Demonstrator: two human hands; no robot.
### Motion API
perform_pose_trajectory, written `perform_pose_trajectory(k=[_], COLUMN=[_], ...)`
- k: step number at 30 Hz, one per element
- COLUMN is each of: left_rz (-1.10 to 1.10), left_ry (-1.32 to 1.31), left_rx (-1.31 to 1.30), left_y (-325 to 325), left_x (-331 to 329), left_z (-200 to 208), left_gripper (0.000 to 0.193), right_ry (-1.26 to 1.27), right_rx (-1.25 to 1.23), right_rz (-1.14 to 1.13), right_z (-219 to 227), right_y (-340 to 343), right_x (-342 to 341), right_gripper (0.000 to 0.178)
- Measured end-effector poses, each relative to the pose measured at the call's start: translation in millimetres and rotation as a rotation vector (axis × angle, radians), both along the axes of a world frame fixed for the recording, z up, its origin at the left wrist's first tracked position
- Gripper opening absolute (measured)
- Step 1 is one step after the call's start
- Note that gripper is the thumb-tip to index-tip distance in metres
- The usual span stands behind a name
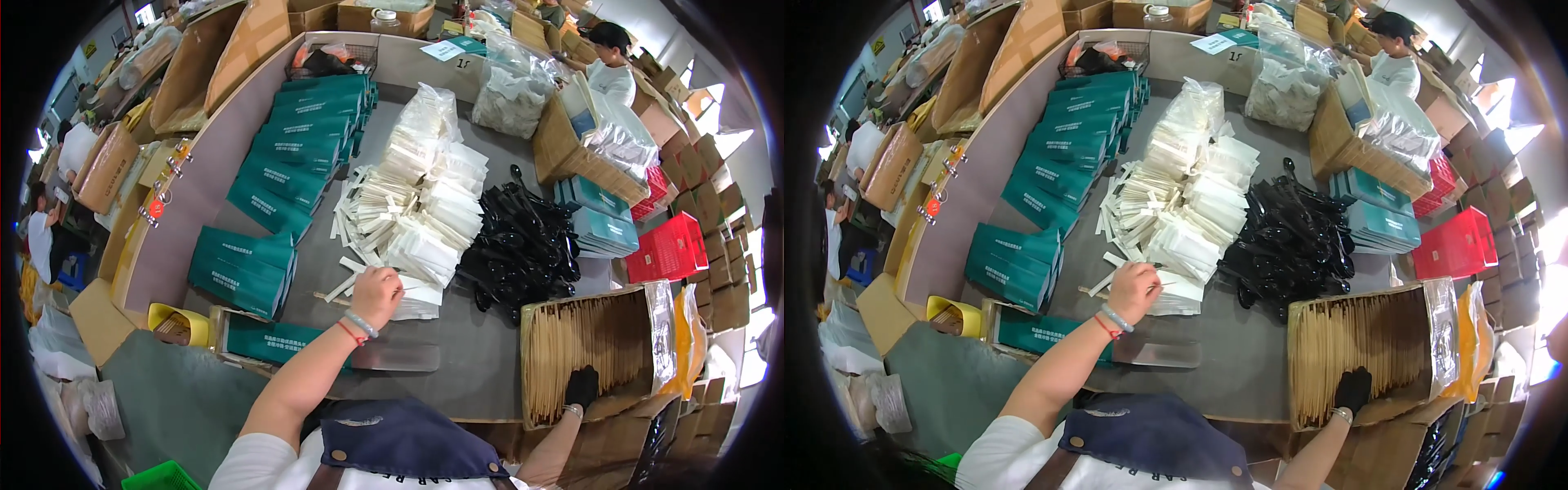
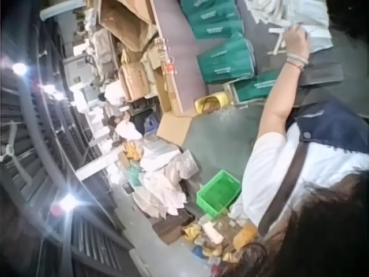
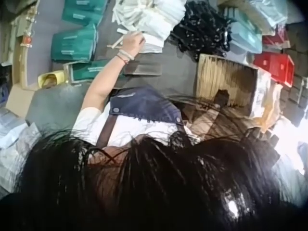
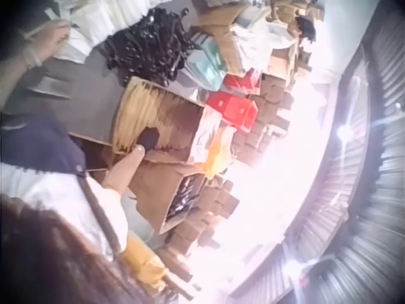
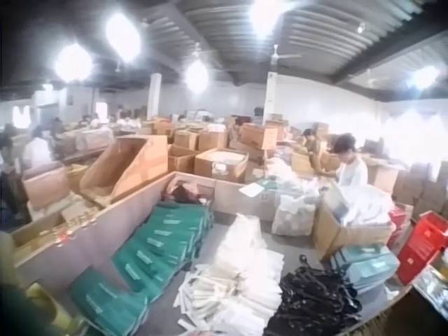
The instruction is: Packaging white filters and black straps into green sleeves using a wooden tool at a workstation.
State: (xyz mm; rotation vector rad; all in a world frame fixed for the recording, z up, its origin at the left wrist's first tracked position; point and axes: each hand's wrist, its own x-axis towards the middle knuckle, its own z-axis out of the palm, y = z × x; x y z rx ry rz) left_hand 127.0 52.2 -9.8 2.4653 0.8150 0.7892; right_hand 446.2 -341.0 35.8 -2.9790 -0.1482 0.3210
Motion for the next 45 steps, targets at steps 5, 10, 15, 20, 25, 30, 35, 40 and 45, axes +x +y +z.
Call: perform_pose_trajectory(k=[5, 10, 15, 20, 25, 30, 35, 40, 45], left_rz=[-0.017, -0.034, -0.031, -0.043, -0.073, -0.092, -0.120, -0.140, -0.220], left_ry=[0.315, 0.289, 0.153, 0.152, 0.125, 0.038, -0.023, -0.036, 0.003], left_rx=[-0.016, -0.017, 0.121, 0.192, 0.199, 0.199, 0.200, 0.084, -0.593], left_y=[2.9, 3.8, 3.7, 2.7, 2.0, 0.1, -0.4, -8.9, -38.2], left_x=[11.3, -6.3, -14.6, -13.1, -12.1, -9.0, -7.4, -18.2, -44.7], left_z=[9.2, 13.6, 14.6, 9.9, 13.1, 9.5, 5.5, 14.6, 29.5], left_gripper=[0.036, 0.040, 0.043, 0.044, 0.040, 0.018, 0.015, 0.013, 0.017], right_ry=[-0.215, -0.328, -0.221, -0.262, -0.465, -0.427, -0.176, -0.109, -0.204], right_rx=[-0.009, 0.063, -0.081, -0.012, 0.566, 0.614, 0.589, 0.375, 0.518], right_rz=[0.088, 0.088, 0.058, 0.078, -0.106, 0.323, 0.455, 0.508, 0.537], right_z=[-9.5, -16.3, -5.4, -24.9, -23.1, -37.7, -35.6, -45.2, -47.9], right_y=[-7.2, -12.1, 4.6, -16.9, 5.7, 122.7, 202.1, 205.0, 200.9], right_x=[0.8, 5.0, 4.9, 10.8, -5.5, -78.3, -80.1, -75.7, -79.2], right_gripper=[0.023, 0.029, 0.028, 0.030, 0.033, 0.030, 0.022, 0.022, 0.018])
